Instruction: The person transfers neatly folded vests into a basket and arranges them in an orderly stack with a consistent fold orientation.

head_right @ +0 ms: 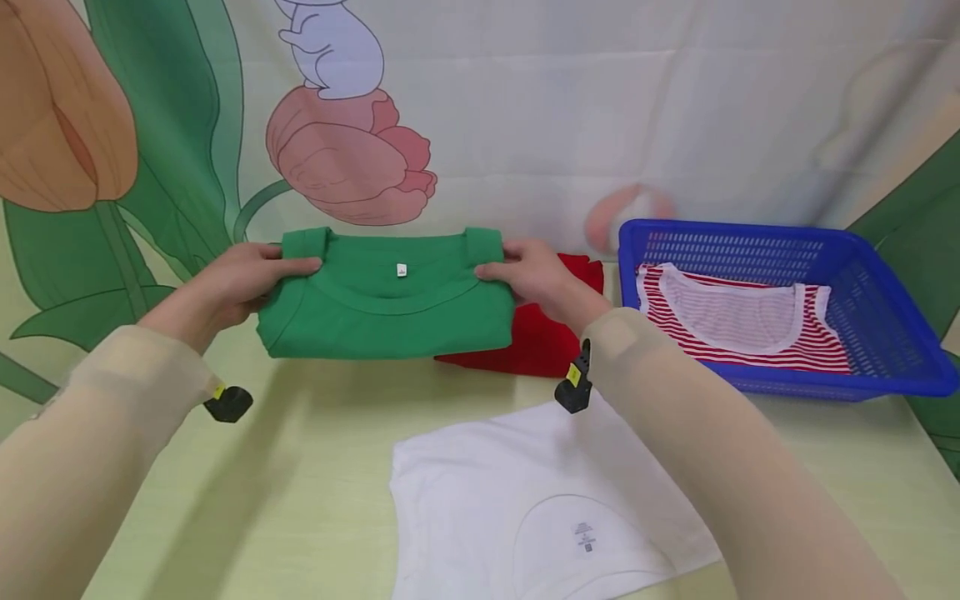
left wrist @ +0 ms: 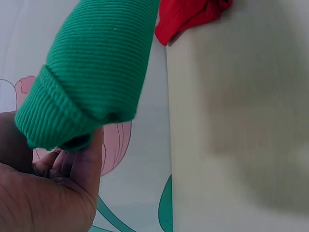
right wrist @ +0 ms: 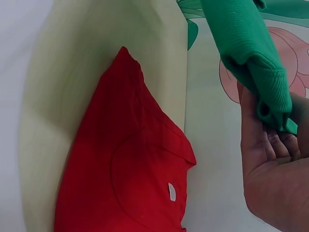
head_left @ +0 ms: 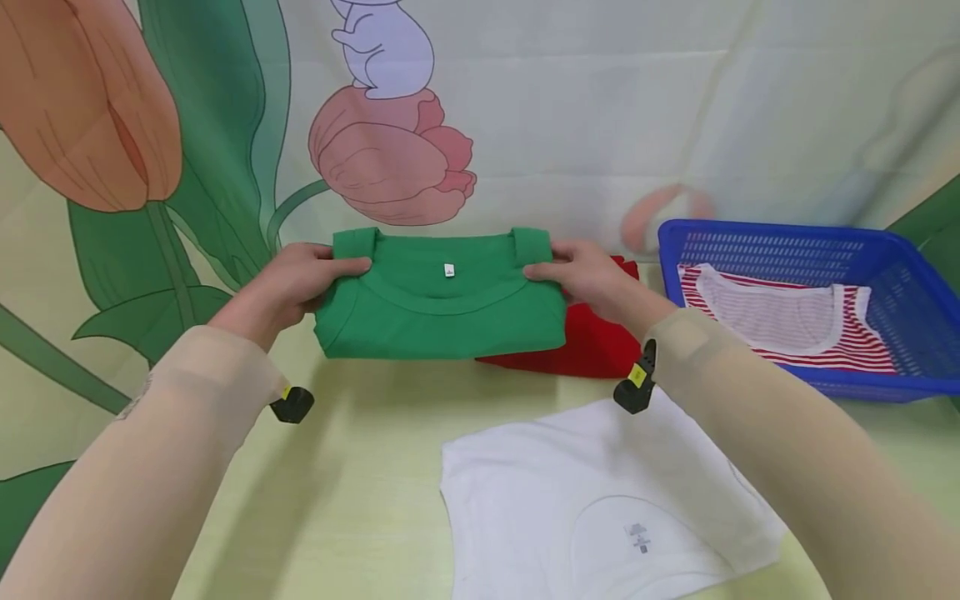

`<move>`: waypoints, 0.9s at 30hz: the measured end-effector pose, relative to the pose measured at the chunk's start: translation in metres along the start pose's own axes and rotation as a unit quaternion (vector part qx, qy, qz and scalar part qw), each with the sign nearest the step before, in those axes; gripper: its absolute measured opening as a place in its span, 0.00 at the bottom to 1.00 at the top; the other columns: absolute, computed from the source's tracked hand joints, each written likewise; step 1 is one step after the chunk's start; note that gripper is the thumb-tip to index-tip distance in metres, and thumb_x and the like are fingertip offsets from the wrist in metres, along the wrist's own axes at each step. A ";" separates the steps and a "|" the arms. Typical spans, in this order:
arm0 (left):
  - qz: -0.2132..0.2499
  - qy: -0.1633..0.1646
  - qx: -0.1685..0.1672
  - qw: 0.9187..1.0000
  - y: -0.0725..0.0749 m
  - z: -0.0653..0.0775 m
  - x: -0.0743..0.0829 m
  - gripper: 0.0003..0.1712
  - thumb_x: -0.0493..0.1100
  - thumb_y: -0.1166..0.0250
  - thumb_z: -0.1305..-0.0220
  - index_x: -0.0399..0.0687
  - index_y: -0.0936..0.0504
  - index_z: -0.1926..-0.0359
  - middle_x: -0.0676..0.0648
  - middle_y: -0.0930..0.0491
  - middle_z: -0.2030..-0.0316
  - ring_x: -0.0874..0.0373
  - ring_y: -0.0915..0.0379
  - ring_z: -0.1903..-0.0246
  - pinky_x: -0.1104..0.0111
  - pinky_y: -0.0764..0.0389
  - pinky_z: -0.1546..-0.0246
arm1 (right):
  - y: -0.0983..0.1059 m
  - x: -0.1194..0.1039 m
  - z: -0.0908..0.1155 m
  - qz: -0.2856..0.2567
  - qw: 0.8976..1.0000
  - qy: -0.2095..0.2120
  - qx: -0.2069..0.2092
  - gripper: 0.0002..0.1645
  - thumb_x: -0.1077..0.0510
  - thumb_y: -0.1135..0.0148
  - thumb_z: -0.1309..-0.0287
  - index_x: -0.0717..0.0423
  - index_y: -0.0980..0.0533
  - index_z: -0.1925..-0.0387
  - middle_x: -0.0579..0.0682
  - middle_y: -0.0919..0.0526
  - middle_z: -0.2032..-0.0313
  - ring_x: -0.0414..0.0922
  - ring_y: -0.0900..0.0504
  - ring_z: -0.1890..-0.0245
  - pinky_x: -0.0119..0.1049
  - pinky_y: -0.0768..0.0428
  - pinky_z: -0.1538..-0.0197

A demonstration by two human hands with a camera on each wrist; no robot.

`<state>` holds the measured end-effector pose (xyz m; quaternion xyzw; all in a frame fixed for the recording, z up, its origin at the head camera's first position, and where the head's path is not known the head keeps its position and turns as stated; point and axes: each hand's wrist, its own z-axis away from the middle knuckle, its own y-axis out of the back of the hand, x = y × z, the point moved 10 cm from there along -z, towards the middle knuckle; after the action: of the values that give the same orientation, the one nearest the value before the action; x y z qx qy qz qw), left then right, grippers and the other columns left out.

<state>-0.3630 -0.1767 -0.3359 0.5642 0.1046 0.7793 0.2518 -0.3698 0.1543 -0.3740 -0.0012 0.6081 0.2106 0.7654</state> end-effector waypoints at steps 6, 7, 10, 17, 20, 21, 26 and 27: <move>-0.001 -0.007 -0.004 1.000 -0.009 -0.002 0.013 0.34 0.56 0.34 0.23 0.37 0.28 0.30 0.58 0.20 0.67 0.66 0.24 0.69 0.72 0.21 0.64 | 0.015 -0.001 0.004 -0.005 1.000 0.009 0.007 0.33 0.56 0.36 0.24 0.60 0.31 0.24 0.61 0.18 0.35 0.51 0.12 0.45 0.46 0.14 0.40; -0.001 -0.009 -0.005 1.000 -0.010 -0.003 0.015 0.34 0.56 0.34 0.23 0.36 0.28 0.30 0.58 0.20 0.67 0.66 0.23 0.69 0.72 0.21 0.64 | 0.018 -0.001 0.004 -0.007 1.000 0.011 0.008 0.32 0.56 0.36 0.24 0.61 0.30 0.24 0.61 0.18 0.35 0.49 0.12 0.46 0.45 0.13 0.42; -0.002 -0.014 -0.008 1.000 -0.014 -0.005 0.021 0.35 0.56 0.34 0.23 0.35 0.29 0.29 0.58 0.18 0.66 0.67 0.21 0.69 0.72 0.20 0.64 | 0.025 -0.004 0.008 -0.010 1.000 0.018 0.011 0.32 0.57 0.36 0.24 0.62 0.30 0.24 0.62 0.18 0.36 0.45 0.11 0.52 0.43 0.12 0.45; -0.003 -0.022 -0.013 1.000 -0.026 -0.010 0.037 0.33 0.56 0.34 0.23 0.37 0.27 0.30 0.59 0.21 0.73 0.66 0.28 0.75 0.73 0.24 0.68 | 0.043 -0.007 0.017 -0.008 1.000 0.017 0.020 0.32 0.57 0.36 0.24 0.63 0.31 0.25 0.62 0.17 0.37 0.41 0.11 0.55 0.40 0.12 0.47; -0.001 -0.024 -0.014 1.000 -0.031 -0.011 0.043 0.34 0.56 0.34 0.23 0.37 0.28 0.29 0.58 0.20 0.70 0.65 0.27 0.74 0.73 0.23 0.68 | 0.051 -0.008 0.019 -0.009 0.999 0.023 0.022 0.31 0.58 0.37 0.23 0.63 0.30 0.25 0.62 0.17 0.37 0.39 0.10 0.56 0.39 0.11 0.48; -0.001 -0.025 -0.015 1.000 -0.033 -0.011 0.045 0.34 0.56 0.34 0.23 0.37 0.28 0.28 0.57 0.19 0.69 0.65 0.26 0.73 0.74 0.22 0.67 | 0.053 -0.008 0.021 -0.009 0.999 0.025 0.021 0.31 0.58 0.37 0.23 0.63 0.30 0.25 0.62 0.17 0.37 0.39 0.10 0.56 0.39 0.11 0.49; 0.003 -0.045 -0.024 0.999 -0.044 -0.011 0.061 0.35 0.53 0.35 0.22 0.41 0.29 0.24 0.48 0.15 0.52 0.66 0.17 0.68 0.73 0.15 0.62 | 0.068 -0.006 0.027 0.002 0.999 0.029 0.029 0.29 0.58 0.37 0.23 0.62 0.28 0.26 0.61 0.16 0.38 0.38 0.10 0.57 0.39 0.11 0.49; 0.004 -0.052 -0.027 0.998 -0.046 -0.012 0.065 0.35 0.53 0.35 0.22 0.42 0.29 0.23 0.46 0.16 0.48 0.66 0.15 0.67 0.72 0.14 0.62 | 0.071 -0.005 0.028 0.004 0.999 0.027 0.032 0.29 0.58 0.37 0.23 0.61 0.28 0.26 0.61 0.16 0.38 0.38 0.10 0.57 0.39 0.11 0.49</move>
<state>-0.3767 -0.1025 -0.3071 0.5970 0.0679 0.7527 0.2691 -0.3674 0.2244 -0.3436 0.0202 0.6351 0.1941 0.7474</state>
